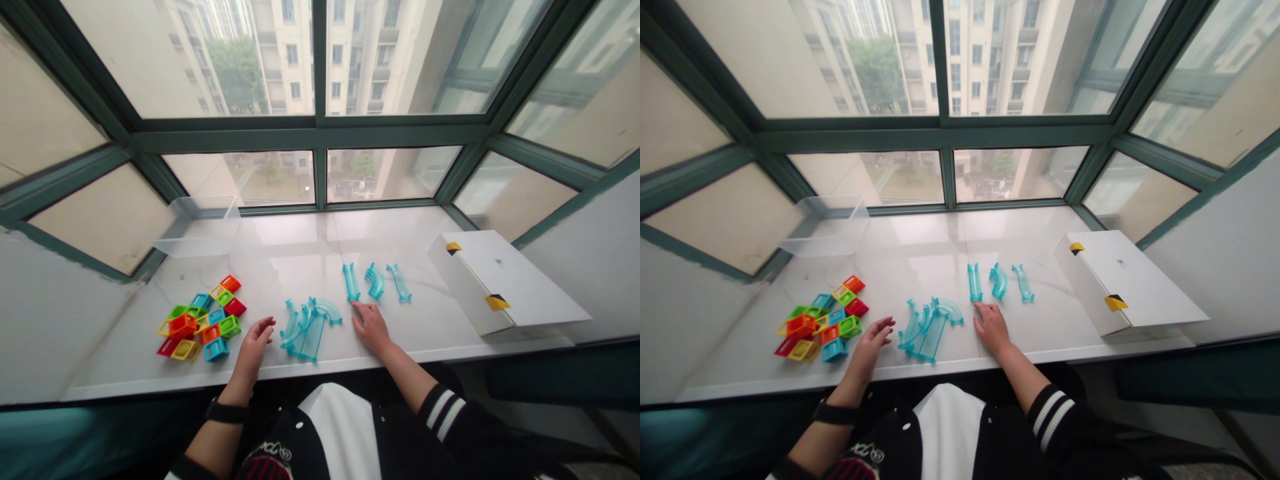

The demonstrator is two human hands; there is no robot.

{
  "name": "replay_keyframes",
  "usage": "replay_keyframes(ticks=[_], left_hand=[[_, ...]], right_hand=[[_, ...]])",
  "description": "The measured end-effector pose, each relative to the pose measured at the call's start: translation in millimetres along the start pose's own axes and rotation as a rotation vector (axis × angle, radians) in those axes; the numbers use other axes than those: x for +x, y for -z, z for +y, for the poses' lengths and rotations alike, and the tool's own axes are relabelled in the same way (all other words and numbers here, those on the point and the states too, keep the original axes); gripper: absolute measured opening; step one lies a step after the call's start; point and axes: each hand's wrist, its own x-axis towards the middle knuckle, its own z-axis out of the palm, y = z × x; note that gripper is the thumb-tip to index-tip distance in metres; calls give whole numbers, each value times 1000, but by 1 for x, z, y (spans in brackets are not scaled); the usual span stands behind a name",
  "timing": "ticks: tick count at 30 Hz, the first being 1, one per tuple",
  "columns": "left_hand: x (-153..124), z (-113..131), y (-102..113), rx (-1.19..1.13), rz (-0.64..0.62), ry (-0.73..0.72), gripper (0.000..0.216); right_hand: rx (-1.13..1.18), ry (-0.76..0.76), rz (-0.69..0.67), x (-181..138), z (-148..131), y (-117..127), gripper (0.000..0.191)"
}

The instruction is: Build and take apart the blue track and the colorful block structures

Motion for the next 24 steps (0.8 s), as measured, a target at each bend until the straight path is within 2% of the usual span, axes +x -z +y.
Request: replay_keyframes(ticks=[6,10,16,24], left_hand=[[-13,9,-16,418,-129,-278,49],[-13,7,-21,562,-188,-403,51],[-10,2,-20,538,-204,-356,39],[-12,11,-15,492,-195,-310,32]], right_hand=[[32,-3,14,-2,2,1,45],[63,-8,29,-3,1,1,42],[70,-3,35,-3,1,1,42],[71,10,54,-3,3,-1,40]])
